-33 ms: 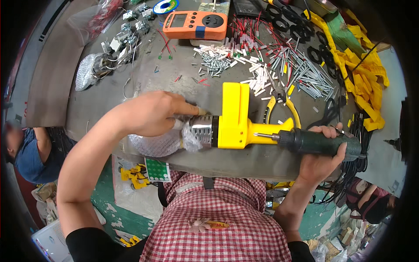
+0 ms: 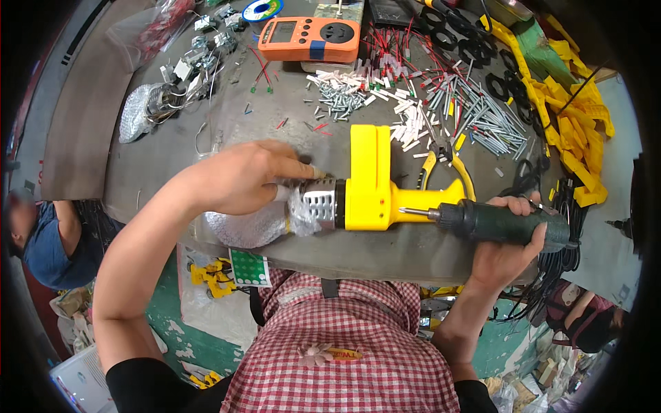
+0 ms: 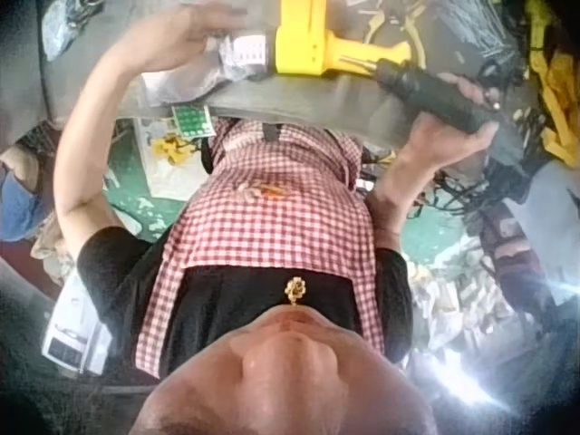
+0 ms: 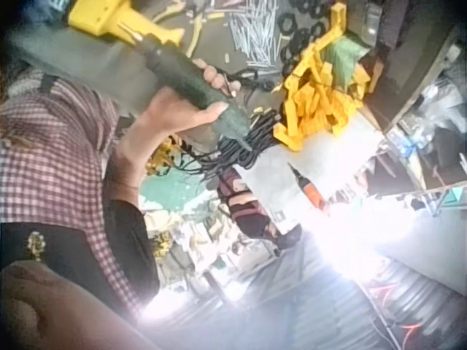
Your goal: Assembling the internal wiring and components of a yellow handheld electronic device housing.
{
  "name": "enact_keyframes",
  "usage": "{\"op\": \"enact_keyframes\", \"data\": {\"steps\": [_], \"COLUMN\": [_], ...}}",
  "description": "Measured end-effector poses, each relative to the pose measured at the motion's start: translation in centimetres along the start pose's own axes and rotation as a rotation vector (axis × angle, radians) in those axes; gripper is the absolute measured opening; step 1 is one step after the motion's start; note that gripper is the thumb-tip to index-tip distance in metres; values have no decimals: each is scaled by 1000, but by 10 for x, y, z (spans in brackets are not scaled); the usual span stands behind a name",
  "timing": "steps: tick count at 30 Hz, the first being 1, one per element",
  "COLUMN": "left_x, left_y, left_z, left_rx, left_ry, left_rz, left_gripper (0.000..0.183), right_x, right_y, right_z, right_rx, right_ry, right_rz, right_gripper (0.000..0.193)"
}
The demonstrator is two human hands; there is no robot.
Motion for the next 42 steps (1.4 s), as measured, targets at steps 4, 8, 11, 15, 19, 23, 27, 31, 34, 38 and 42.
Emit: {"op": "enact_keyframes", "data": {"steps": [4,8,11,15,19,23,27,31,34,38,42], "left_x": [3,-5,-2,-11,-16,-18,-19,-18,-18,-18,-18], "left_y": [10,21,36,37,43,44,45,45,45,44,42], "left_z": [-6,-10,-11,-3,-6,-8,-6,-6,-6,-7,-5], "left_rx": [-190,-117,-102,-22,-135,-134,-144,-143,-142,-147,-148], "left_ry": [210,406,694,754,736,715,715,726,735,746,738], "left_rz": [-109,-148,5,43,28,61,50,39,51,49,58], "left_gripper": [60,66,73,68,67,69,69,69,69,69,69], "right_x": [-8,-16,-24,-37,-28,-25,-23,-26,-25,-29,-26], "right_y": [10,5,13,28,28,39,39,38,40,41,45], "right_z": [7,17,26,33,40,33,29,34,34,40,40], "right_rx": [-7,77,83,4,-103,-227,-221,-216,-202,-203,-204], "right_ry": [-15,-25,-47,-72,-85,-79,-80,-156,-163,-204,-81], "right_rz": [23,-76,-111,-99,-80,0,69,156,170,99,48], "right_gripper": [39,38,37,37,44,66,77,81,81,71,59]}}
Point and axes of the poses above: each hand's wrist, its own z-axis towards the middle knuckle, its own x-axis out of the back of the hand, y = z × x, the point moved 9 cm from there along z, towards the middle knuckle, and after that the axes turned 5 degrees about y, right-handed, at the moved point
